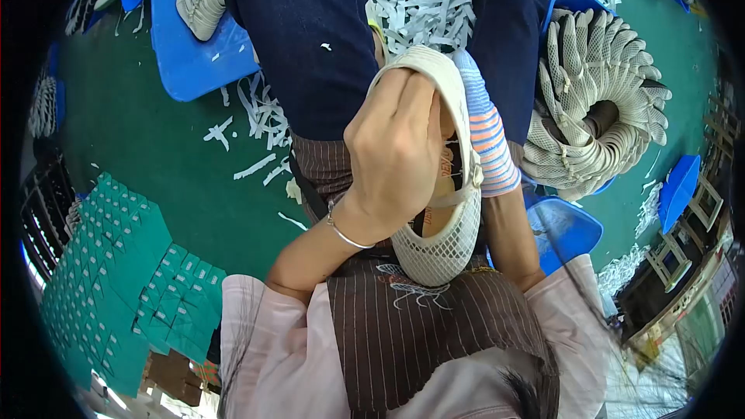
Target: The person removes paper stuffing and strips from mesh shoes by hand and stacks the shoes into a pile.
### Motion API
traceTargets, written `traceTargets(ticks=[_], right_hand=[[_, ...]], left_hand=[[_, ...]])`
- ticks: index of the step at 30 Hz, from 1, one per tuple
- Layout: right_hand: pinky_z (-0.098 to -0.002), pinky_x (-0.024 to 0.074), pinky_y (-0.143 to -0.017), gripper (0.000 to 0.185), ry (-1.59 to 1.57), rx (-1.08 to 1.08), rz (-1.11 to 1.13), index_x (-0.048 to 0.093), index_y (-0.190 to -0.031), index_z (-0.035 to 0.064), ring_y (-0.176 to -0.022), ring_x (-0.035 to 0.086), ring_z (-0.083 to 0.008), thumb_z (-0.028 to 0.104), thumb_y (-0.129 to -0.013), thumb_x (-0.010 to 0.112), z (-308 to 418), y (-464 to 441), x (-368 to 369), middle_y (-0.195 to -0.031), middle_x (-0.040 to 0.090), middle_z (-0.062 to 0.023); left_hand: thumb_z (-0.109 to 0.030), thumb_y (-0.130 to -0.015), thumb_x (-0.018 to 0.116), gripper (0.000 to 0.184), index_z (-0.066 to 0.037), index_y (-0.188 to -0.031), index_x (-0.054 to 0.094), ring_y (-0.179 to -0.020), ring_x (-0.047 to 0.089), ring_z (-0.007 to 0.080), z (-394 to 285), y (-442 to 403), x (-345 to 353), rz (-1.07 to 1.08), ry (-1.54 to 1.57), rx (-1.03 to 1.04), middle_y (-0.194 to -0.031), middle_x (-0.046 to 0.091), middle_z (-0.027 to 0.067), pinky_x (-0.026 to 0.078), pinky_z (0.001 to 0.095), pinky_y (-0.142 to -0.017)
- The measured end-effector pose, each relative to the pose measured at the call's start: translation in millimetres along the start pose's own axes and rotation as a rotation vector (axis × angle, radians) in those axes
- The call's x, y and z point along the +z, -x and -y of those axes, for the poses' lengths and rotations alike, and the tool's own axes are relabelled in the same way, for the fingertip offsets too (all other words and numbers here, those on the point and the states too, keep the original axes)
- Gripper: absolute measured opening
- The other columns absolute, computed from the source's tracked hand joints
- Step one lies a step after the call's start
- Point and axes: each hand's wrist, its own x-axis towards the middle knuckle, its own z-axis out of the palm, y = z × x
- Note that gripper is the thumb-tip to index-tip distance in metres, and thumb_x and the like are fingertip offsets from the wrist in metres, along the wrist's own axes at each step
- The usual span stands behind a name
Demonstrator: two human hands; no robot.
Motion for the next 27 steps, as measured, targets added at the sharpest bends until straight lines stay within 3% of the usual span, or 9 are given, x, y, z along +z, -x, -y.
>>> traceTargets(ticks=[4, 7, 9, 13, 19, 24, 25, 27], right_hand=[[-0.0236, 0.0418, -0.099, 0.044, 0.115, -0.091, 0.130, 0.045, -0.134, 0.0021, -0.111, 0.056, -0.0162, 0.029, -0.099, 0.045, 6, 1, -7, -0.128, 0.055, -0.0109], [-0.0238, 0.0420, -0.098, 0.044, 0.639, -0.445, 0.096, 0.042, -0.135, 0.0014, -0.110, 0.057, -0.0167, 0.025, -0.098, 0.046, -5, -4, -17, -0.127, 0.054, -0.0116], [-0.0242, 0.0426, -0.096, 0.044, 0.645, -0.444, 0.094, 0.042, -0.135, 0.0010, -0.108, 0.057, -0.0169, 0.024, -0.098, 0.046, -6, -5, -18, -0.126, 0.055, -0.0120], [-0.0250, 0.0439, -0.091, 0.043, 0.514, -0.343, 0.084, 0.043, -0.133, 0.0001, -0.104, 0.057, -0.0173, 0.021, -0.096, 0.047, -2, -3, -12, -0.122, 0.056, -0.0127], [-0.0262, 0.0457, -0.084, 0.042, 0.205, -0.123, 0.053, 0.044, -0.132, -0.0012, -0.098, 0.058, -0.0179, 0.018, -0.094, 0.048, 1, 2, -1, -0.116, 0.057, -0.0138], [-0.0272, 0.0473, -0.078, 0.041, 0.189, -0.068, -0.032, 0.044, -0.130, -0.0022, -0.092, 0.059, -0.0184, 0.014, -0.093, 0.049, -2, -3, 2, -0.112, 0.059, -0.0148], [-0.0274, 0.0476, -0.076, 0.041, 0.293, -0.147, -0.031, 0.044, -0.130, -0.0025, -0.091, 0.059, -0.0185, 0.014, -0.092, 0.049, -5, -7, 0, -0.111, 0.059, -0.0150], [-0.0273, 0.0472, -0.076, 0.038, 0.693, -0.599, 0.051, 0.048, -0.126, -0.0021, -0.089, 0.059, -0.0190, 0.013, -0.091, 0.049, -22, -21, -8, -0.107, 0.059, -0.0147]], left_hand=[[0.006, -0.069, 0.061, 0.022, 0.005, -0.091, 0.059, -0.064, 0.050, 0.0256, -1, -1, 5, -0.019, -0.007, -0.020, -0.081, 0.053, 0.0137, 0.045, 0.0345, -0.062], [0.007, -0.069, 0.058, 0.021, 0.006, -0.091, 0.058, -0.063, 0.048, 0.0250, 1, -5, 10, -0.067, 0.086, -0.034, -0.078, 0.052, 0.0142, 0.044, 0.0345, -0.061], [0.007, -0.069, 0.057, 0.021, 0.007, -0.091, 0.057, -0.062, 0.048, 0.0248, 2, -7, 12, -0.081, 0.116, -0.035, -0.077, 0.052, 0.0144, 0.044, 0.0344, -0.061], [0.006, -0.073, 0.062, 0.021, 0.008, -0.093, 0.061, -0.072, 0.058, 0.0177, 5, -6, 12, -0.007, 0.281, -0.288, -0.087, 0.060, 0.0144, 0.046, 0.0281, -0.065], [0.005, -0.069, 0.057, 0.017, 0.007, -0.086, 0.056, -0.062, 0.049, 0.0248, 13, -5, 7, 0.012, 0.306, -0.235, -0.077, 0.056, 0.0174, 0.043, 0.0332, -0.060], [0.005, -0.071, 0.058, 0.016, 0.007, -0.087, 0.057, -0.060, 0.050, 0.0217, 8, -5, -20, 0.399, 0.354, -0.433, -0.081, 0.060, 0.0169, 0.042, 0.0303, -0.057], [0.005, -0.073, 0.058, 0.016, 0.008, -0.089, 0.057, -0.060, 0.052, 0.0207, 8, -2, -24, 0.364, 0.377, -0.459, -0.082, 0.060, 0.0163, 0.043, 0.0294, -0.057], [0.006, -0.075, 0.057, 0.016, 0.008, -0.091, 0.057, -0.062, 0.054, 0.0186, 8, 4, -29, 0.289, 0.422, -0.505, -0.084, 0.062, 0.0150, 0.045, 0.0274, -0.057]])
